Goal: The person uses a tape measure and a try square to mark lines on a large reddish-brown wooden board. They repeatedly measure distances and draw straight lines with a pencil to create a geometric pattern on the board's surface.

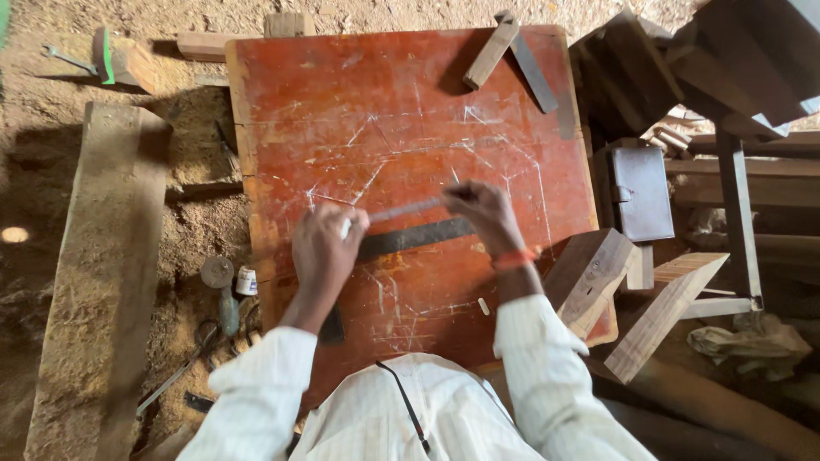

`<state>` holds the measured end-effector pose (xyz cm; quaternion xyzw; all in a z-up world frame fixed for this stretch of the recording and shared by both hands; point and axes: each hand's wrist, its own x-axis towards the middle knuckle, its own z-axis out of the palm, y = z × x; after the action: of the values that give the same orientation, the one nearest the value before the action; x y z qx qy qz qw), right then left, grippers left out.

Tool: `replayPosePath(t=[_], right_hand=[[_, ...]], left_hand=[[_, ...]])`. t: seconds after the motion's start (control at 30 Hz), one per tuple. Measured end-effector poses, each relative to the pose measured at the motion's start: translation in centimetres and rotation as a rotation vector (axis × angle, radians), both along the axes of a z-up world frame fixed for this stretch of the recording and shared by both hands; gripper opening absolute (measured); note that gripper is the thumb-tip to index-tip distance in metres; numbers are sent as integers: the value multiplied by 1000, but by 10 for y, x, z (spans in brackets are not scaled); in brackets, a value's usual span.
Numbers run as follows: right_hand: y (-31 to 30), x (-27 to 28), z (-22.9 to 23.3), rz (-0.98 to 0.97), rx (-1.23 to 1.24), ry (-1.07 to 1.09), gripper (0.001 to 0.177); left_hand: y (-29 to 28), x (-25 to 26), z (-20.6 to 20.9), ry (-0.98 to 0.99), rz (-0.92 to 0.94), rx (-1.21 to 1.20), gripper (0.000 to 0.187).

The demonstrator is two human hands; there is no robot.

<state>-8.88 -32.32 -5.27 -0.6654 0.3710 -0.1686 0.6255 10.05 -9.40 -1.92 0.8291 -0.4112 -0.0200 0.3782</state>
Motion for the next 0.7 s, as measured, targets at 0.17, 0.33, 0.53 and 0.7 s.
replayPosePath(t=[0.17, 0.33, 0.53, 0.7], right_hand=[[-47, 69, -55, -259, -348, 20, 20], [-61, 54, -82, -546, -457, -163, 20], [-53, 56, -83, -530, -737, -37, 16], [-46, 60, -72, -541, -669, -103, 17]], left_hand=[[-63, 45, -23, -195, 175, 26, 7], [-88, 71, -45, -184, 159, 26, 4], [-90, 76, -59, -218, 87, 24, 8], [-90, 81, -55, -168, 75, 48, 10]])
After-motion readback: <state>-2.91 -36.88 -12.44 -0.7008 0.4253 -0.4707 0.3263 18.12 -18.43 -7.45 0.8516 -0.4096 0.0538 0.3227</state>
